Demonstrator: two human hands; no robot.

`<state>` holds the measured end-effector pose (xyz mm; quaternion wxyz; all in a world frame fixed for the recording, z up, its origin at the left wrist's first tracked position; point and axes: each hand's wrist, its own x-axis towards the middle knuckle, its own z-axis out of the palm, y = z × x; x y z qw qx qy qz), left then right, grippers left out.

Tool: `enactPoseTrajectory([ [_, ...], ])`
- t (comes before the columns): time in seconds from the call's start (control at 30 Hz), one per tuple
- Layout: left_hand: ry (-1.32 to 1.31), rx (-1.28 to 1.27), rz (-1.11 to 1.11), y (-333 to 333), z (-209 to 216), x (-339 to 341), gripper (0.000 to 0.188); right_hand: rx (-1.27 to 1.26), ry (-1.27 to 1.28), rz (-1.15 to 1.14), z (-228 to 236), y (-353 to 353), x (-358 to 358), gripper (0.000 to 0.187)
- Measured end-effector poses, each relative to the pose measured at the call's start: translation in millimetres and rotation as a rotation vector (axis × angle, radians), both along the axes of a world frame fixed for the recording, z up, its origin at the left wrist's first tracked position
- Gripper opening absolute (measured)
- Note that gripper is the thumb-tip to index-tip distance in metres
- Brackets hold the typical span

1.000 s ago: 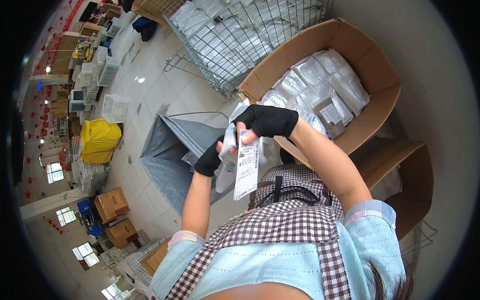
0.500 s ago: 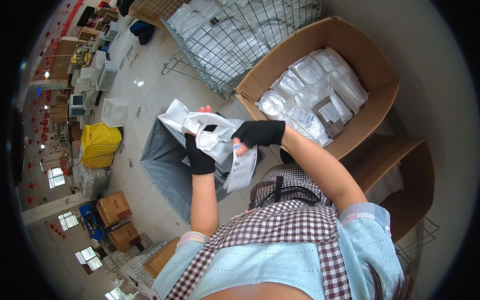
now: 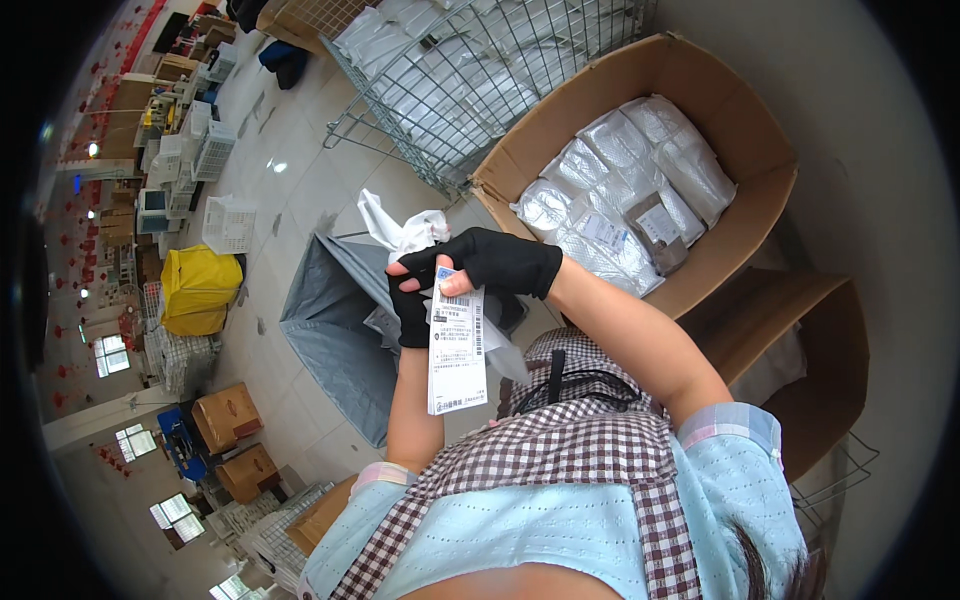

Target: Sort and move packages from a large bin to a processing area.

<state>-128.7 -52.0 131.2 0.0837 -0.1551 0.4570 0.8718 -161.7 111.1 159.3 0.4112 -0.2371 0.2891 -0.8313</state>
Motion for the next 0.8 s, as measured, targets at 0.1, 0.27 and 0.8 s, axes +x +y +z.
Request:
enactPoseTrajectory([
  [0.1, -0.094, 0.037, -0.130, -13, -17, 11, 0.032, 0.057, -0.020, -0.006, 0, 1, 5, 0.046],
  [0.27, -0.287, 0.168, 0.243, -11, -7, 1, 0.027, 0.087, -0.220, -0.187, -37, 17, 11, 0.063],
  [0.8, -0.019, 0.275, 0.214, 2, -17, 3, 0.043, -0.151, -0.200, -0.080, -8, 8, 2, 0.027],
])
